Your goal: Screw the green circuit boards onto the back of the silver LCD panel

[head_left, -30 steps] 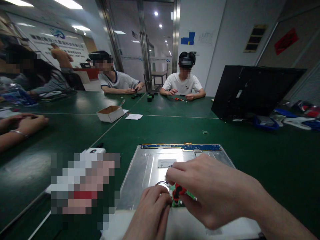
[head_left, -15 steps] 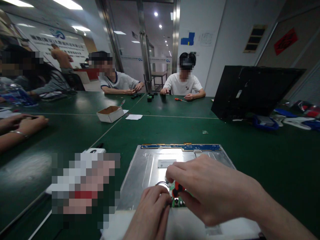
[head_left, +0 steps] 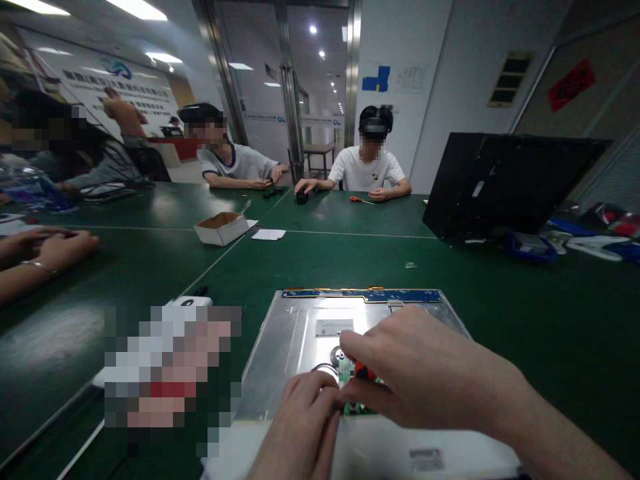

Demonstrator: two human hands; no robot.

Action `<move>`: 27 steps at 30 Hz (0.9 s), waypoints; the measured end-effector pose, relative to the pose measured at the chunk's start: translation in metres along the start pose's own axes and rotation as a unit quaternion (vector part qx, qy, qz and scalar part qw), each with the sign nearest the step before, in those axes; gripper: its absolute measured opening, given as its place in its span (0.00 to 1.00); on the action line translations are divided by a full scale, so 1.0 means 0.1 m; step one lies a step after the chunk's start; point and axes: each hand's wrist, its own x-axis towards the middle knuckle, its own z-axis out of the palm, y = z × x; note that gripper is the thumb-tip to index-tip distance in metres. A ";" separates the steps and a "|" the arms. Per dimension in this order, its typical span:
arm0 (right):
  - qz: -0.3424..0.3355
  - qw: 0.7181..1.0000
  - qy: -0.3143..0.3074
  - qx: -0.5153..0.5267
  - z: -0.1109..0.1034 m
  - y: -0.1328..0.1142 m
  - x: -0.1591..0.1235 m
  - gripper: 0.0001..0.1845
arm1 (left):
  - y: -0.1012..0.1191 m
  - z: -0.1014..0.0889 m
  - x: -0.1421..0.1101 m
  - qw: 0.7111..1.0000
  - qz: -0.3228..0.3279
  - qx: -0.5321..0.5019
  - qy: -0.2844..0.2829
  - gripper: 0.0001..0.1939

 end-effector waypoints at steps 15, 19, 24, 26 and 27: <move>-0.051 0.997 -0.039 0.044 -0.03 0.00 -0.02 0.10 | 0.02 -0.02 0.02 1.000 0.000 0.015 -0.008 0.08; -0.052 0.997 -0.033 0.038 -0.02 0.01 -0.03 0.10 | 0.01 -0.02 0.01 0.999 -0.005 0.019 -0.027 0.09; -0.049 0.997 -0.042 0.036 -0.03 0.00 -0.04 0.10 | 0.00 -0.02 0.01 0.999 -0.006 0.021 -0.034 0.09; -0.048 0.997 -0.041 0.036 -0.04 0.00 -0.04 0.09 | 0.00 -0.02 0.01 0.999 -0.003 0.022 -0.032 0.09; -0.046 0.997 -0.040 0.037 -0.04 -0.01 -0.03 0.08 | 0.00 -0.02 0.01 0.999 -0.002 0.022 -0.031 0.08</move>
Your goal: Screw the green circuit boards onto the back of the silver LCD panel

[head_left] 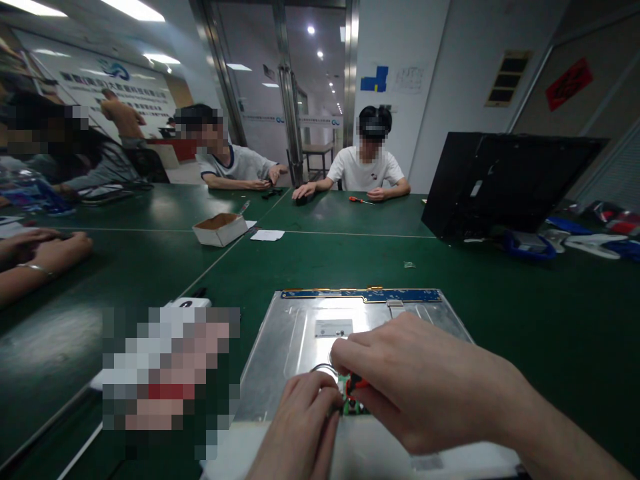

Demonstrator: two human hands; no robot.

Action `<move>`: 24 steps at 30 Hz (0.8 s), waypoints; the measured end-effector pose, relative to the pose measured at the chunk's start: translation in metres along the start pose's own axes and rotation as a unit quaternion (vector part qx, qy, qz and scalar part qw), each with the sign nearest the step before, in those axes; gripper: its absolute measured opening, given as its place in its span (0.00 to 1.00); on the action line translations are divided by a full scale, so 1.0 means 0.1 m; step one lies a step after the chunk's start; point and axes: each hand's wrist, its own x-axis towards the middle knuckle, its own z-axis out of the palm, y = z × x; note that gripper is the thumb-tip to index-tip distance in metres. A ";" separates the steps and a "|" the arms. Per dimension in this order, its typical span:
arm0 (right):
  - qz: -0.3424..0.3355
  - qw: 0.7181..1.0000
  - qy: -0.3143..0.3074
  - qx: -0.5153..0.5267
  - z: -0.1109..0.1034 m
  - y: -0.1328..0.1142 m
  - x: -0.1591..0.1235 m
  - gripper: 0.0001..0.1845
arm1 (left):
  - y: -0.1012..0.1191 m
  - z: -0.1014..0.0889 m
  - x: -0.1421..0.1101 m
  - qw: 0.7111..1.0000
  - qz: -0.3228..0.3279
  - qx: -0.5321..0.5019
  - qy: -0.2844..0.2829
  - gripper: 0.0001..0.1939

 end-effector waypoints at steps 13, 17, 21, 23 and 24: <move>0.051 0.997 0.042 -0.038 0.07 0.02 0.05 0.10 | 0.00 0.01 -0.01 1.000 0.011 -0.008 0.022 0.10; 0.037 0.998 0.035 -0.034 0.07 0.02 0.05 0.07 | 0.01 -0.01 0.00 1.000 0.003 -0.008 0.012 0.10; 0.022 0.999 0.031 -0.012 0.05 0.03 0.03 0.05 | 0.00 0.01 0.00 1.000 -0.001 -0.006 0.003 0.08; 0.007 1.000 0.024 0.005 0.04 0.03 0.02 0.06 | 0.00 0.02 0.00 1.000 0.002 -0.007 0.004 0.08; 0.000 1.000 0.019 0.009 0.03 0.03 0.02 0.07 | -0.01 0.02 -0.01 1.000 0.002 -0.007 0.004 0.08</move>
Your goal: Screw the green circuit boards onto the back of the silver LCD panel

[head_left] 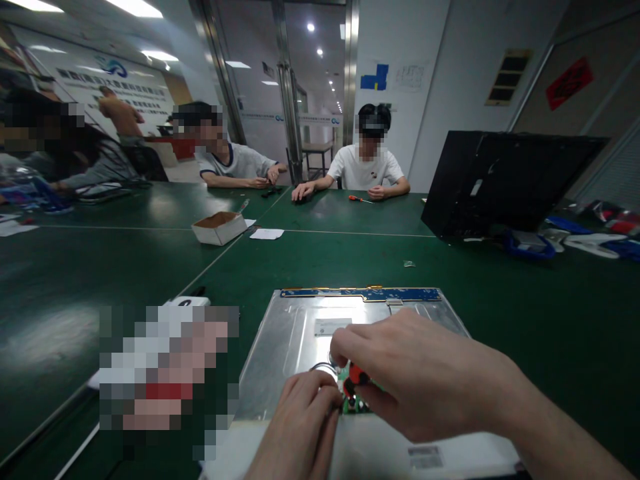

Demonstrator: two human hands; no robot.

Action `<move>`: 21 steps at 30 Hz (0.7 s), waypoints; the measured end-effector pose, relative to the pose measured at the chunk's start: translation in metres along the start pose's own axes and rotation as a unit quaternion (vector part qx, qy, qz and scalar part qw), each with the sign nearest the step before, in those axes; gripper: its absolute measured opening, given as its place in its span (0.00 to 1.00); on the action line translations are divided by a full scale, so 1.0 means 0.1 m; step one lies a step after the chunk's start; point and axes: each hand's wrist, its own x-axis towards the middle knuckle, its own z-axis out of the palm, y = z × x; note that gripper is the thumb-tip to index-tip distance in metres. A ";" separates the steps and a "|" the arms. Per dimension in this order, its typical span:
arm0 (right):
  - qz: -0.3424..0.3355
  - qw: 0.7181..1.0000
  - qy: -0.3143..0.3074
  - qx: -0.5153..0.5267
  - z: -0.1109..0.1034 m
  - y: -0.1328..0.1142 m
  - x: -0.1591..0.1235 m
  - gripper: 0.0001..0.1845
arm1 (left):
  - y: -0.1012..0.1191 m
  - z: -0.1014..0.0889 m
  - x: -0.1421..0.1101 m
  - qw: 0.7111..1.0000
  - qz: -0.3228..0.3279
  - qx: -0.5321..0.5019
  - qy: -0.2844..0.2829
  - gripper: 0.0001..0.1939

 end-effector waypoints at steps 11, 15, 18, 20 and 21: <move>0.027 0.999 0.012 -0.021 0.02 0.02 0.04 0.05 | -0.01 0.02 0.00 0.999 0.016 0.006 0.027 0.12; 0.015 1.000 0.005 -0.014 0.02 0.01 0.03 0.05 | -0.02 0.02 0.01 1.000 0.002 0.006 0.015 0.09; 0.002 1.000 0.000 -0.002 0.01 0.00 0.02 0.08 | -0.02 0.01 0.01 1.000 0.002 0.005 0.003 0.08; -0.007 1.000 -0.004 -0.004 0.00 -0.01 0.01 0.10 | -0.02 0.01 0.01 1.000 0.001 0.005 -0.002 0.09; -0.009 1.000 -0.004 -0.007 0.00 -0.01 0.01 0.10 | -0.02 0.01 0.00 1.000 -0.001 0.005 -0.001 0.09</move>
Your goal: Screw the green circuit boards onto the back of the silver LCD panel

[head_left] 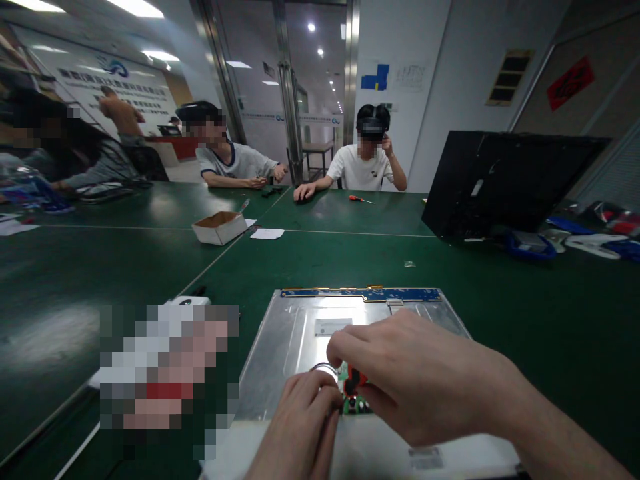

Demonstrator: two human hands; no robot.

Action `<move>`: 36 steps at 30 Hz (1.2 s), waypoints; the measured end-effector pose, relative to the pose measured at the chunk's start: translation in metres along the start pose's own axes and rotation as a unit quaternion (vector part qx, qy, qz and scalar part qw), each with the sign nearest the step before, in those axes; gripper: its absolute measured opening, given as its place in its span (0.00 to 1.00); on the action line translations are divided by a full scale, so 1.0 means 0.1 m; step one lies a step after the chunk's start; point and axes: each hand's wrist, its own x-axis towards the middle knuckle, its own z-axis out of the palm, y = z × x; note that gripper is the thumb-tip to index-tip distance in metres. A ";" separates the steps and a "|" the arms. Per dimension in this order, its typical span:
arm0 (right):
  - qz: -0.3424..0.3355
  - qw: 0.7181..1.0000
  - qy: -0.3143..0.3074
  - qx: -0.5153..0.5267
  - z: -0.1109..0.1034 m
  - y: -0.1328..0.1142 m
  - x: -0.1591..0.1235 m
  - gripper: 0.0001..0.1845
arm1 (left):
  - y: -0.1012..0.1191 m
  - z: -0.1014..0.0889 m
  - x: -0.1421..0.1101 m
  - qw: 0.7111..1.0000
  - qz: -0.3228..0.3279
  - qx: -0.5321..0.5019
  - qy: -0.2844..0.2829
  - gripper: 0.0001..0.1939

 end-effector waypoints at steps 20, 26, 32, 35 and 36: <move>-0.005 1.000 -0.004 -0.004 -0.03 -0.03 0.00 0.09 | 0.01 -0.02 0.00 1.000 -0.002 -0.002 0.010 0.09; 0.017 1.000 0.007 0.008 0.00 -0.01 0.01 0.08 | 0.00 -0.01 -0.01 1.000 0.007 -0.012 0.022 0.11; 0.036 0.999 0.018 -0.012 0.01 0.01 0.02 0.07 | 0.03 -0.02 0.00 1.000 0.002 -0.016 0.017 0.12; 0.023 1.000 0.018 0.001 -0.01 -0.01 0.01 0.04 | 0.02 -0.03 0.01 1.000 -0.001 -0.013 0.012 0.12; 0.016 1.000 0.016 0.005 -0.02 -0.02 0.01 0.05 | 0.01 -0.03 0.01 1.000 -0.001 -0.010 0.012 0.12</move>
